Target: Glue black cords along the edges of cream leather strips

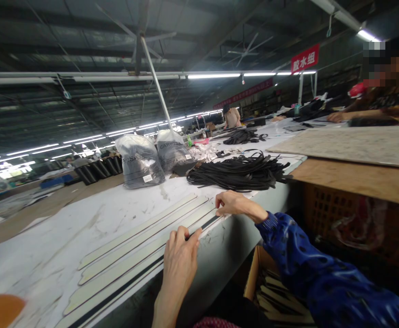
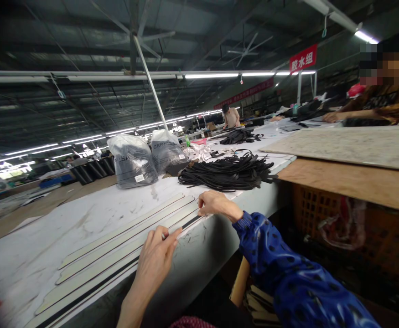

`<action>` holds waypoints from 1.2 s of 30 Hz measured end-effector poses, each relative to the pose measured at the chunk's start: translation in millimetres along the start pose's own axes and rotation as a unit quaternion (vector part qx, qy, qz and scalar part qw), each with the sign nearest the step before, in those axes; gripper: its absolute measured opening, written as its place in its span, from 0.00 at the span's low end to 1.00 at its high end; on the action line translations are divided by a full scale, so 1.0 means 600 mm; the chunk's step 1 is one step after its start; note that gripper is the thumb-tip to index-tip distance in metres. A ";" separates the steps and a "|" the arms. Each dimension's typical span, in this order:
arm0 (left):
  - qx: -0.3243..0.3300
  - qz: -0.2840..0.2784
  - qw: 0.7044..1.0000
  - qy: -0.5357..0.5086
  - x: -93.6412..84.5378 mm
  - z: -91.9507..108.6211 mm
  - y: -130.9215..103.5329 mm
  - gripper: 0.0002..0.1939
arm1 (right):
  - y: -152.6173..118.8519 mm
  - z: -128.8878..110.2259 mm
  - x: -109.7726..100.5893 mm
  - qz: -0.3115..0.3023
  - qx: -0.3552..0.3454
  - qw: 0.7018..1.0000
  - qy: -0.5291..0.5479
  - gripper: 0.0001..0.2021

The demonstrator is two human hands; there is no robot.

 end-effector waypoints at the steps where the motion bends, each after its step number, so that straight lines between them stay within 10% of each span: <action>1: 0.000 0.000 1.000 -0.004 0.000 -0.001 -0.001 0.19 | 0.001 0.007 -0.004 0.007 -0.003 1.000 0.010 0.08; 7: 0.003 0.004 1.000 -0.021 0.005 -0.003 -0.002 0.19 | -0.017 0.029 -0.021 0.080 -0.057 0.989 0.112 0.09; 15: -0.037 0.017 0.999 -0.028 -0.013 0.018 -0.005 0.18 | -0.043 -0.045 0.022 0.063 -0.196 0.974 0.090 0.11; 20: -0.054 0.013 0.997 -0.051 -0.017 0.025 -0.009 0.15 | -0.024 -0.031 0.032 0.009 -0.175 0.982 0.065 0.12; 28: -0.050 0.028 0.997 -0.047 -0.014 0.015 -0.010 0.14 | 0.003 0.034 0.071 0.142 -0.139 0.974 0.111 0.12; 36: -0.060 0.028 0.995 -0.075 -0.007 0.011 -0.009 0.18 | -0.014 0.027 0.029 0.130 -0.016 0.966 0.224 0.19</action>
Point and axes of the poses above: each hand's wrist, its own y-axis towards the middle knuckle, its own x-axis out of the palm, z = x × y, the point moved 5 cm from there along y, towards the middle knuckle, and after that the axes turned 12 degrees about -y, right-handed, at the moved point
